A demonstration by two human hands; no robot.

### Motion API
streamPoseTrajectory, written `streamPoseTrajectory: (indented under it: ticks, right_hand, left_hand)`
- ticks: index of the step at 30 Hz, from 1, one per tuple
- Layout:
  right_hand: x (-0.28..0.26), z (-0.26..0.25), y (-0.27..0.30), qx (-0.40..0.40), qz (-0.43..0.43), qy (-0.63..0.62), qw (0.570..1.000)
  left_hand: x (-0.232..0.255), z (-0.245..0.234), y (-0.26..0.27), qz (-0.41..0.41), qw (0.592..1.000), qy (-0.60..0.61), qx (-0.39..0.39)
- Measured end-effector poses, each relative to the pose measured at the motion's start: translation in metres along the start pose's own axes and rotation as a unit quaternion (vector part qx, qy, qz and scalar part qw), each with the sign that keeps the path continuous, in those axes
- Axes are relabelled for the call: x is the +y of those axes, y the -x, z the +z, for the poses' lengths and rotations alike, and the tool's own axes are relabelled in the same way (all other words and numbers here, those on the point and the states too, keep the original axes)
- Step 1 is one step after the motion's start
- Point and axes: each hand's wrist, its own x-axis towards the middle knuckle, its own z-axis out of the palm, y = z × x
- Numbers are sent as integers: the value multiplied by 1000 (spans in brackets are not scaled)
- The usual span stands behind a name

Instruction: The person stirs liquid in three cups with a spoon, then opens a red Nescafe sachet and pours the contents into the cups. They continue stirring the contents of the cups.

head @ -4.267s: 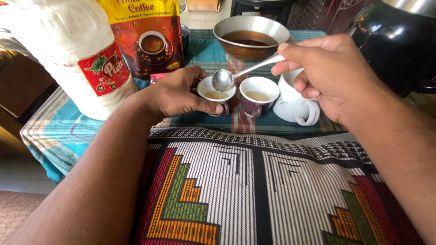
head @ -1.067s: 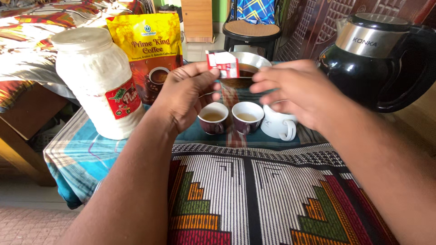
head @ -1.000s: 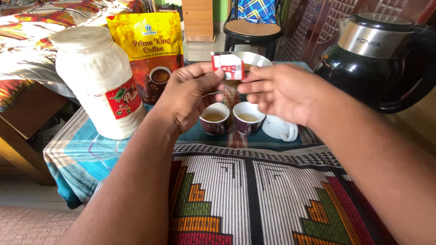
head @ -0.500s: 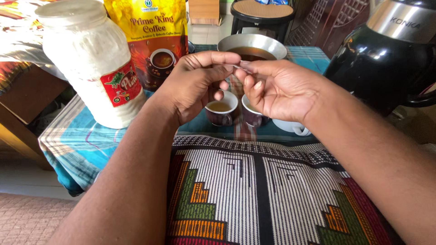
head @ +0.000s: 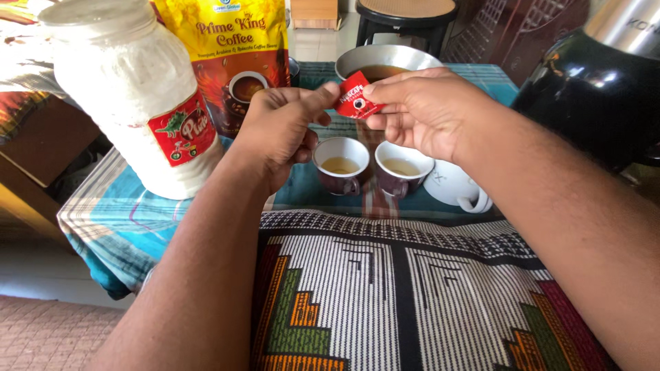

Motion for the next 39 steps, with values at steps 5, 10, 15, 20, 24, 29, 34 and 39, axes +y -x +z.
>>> streamPoseTrajectory:
  ticks: [5, 10, 15, 20, 24, 29, 34, 39]
  right_hand:
    - [13, 4, -4, 27, -44, 29, 998]
    - [19, 5, -1, 22, -94, 50, 994]
    - [20, 7, 3, 30, -91, 76, 992]
    - [21, 7, 6, 11, -97, 81, 992]
    - [23, 7, 6, 22, -103, 91, 990]
    - [25, 6, 6, 6, -102, 71, 992]
    - [27, 6, 8, 21, -126, 87, 988]
    - [26, 6, 9, 15, -106, 73, 992]
  left_hand:
    - [-5, -6, -5, 10, 999, -37, -6]
    - [-6, -11, -4, -9, 998, -65, -20]
    - [-4, -10, -1, -27, 995, -94, -32]
    - [-4, -11, 0, -36, 991, -131, -23]
    - [-4, -13, 0, -35, 993, -109, -32]
    - [-5, -14, 0, -33, 991, -125, -22]
    - [-5, -14, 1, -33, 994, -96, -50]
    - [-4, -13, 2, -26, 990, -134, -27]
